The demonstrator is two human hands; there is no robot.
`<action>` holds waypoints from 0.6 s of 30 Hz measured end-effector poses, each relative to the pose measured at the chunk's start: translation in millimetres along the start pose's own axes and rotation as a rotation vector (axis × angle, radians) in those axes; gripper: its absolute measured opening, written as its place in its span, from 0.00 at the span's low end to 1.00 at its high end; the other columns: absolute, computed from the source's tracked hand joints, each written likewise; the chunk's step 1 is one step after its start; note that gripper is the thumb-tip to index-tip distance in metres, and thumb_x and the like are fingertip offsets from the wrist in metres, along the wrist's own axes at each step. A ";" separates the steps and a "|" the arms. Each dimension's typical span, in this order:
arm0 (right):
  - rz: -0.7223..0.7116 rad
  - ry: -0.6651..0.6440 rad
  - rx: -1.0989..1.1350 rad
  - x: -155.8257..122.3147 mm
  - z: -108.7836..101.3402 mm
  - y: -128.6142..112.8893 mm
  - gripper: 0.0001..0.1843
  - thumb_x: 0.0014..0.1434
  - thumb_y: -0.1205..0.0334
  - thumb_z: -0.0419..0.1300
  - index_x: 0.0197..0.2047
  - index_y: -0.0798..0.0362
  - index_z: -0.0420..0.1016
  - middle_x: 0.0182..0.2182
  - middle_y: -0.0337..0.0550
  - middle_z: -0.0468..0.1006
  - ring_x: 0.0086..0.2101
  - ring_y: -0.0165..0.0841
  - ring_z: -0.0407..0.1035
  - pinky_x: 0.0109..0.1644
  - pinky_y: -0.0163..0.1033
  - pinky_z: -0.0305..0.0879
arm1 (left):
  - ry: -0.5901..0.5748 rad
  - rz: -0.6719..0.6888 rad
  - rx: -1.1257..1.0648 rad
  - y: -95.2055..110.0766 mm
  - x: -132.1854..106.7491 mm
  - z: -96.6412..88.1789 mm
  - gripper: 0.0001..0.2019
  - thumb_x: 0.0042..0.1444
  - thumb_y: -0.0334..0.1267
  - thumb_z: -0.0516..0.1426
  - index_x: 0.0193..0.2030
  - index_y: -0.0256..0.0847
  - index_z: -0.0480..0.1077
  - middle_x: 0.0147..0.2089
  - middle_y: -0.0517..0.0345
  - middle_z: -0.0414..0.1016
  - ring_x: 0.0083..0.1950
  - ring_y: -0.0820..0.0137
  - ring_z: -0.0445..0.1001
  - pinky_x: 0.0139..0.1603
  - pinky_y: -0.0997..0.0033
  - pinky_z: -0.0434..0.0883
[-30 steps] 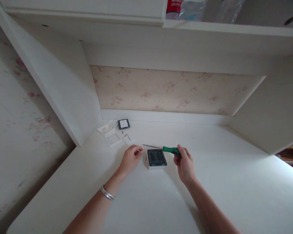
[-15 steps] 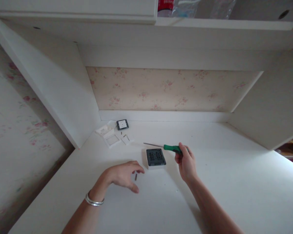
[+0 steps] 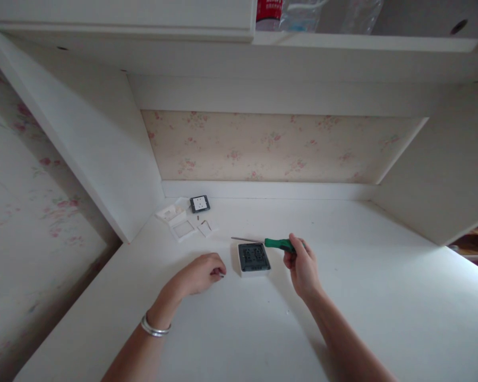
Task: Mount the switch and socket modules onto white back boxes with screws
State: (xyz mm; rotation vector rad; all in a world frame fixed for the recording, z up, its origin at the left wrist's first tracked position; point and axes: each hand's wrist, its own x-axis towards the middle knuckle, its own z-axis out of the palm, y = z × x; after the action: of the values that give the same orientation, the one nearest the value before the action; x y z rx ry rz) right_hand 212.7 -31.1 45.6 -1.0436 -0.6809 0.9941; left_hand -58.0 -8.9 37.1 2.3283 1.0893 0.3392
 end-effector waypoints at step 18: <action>0.009 -0.004 0.004 0.2 -1.4 0.7 0.17 0.53 0.48 0.61 0.26 0.52 0.65 0.15 0.30 0.60 0.16 0.23 0.51 0.17 0.32 0.44 | 0.157 -0.088 0.152 -3.5 4.7 4.2 0.06 0.57 0.30 0.52 0.35 0.41 0.70 0.38 0.57 0.71 0.41 0.69 0.70 0.43 0.73 0.64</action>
State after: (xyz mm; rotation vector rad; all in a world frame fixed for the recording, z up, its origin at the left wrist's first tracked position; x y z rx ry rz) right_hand 213.7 -31.4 44.4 -1.0423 -0.6779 1.0053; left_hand -55.4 -5.0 31.6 2.4091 1.3314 0.4249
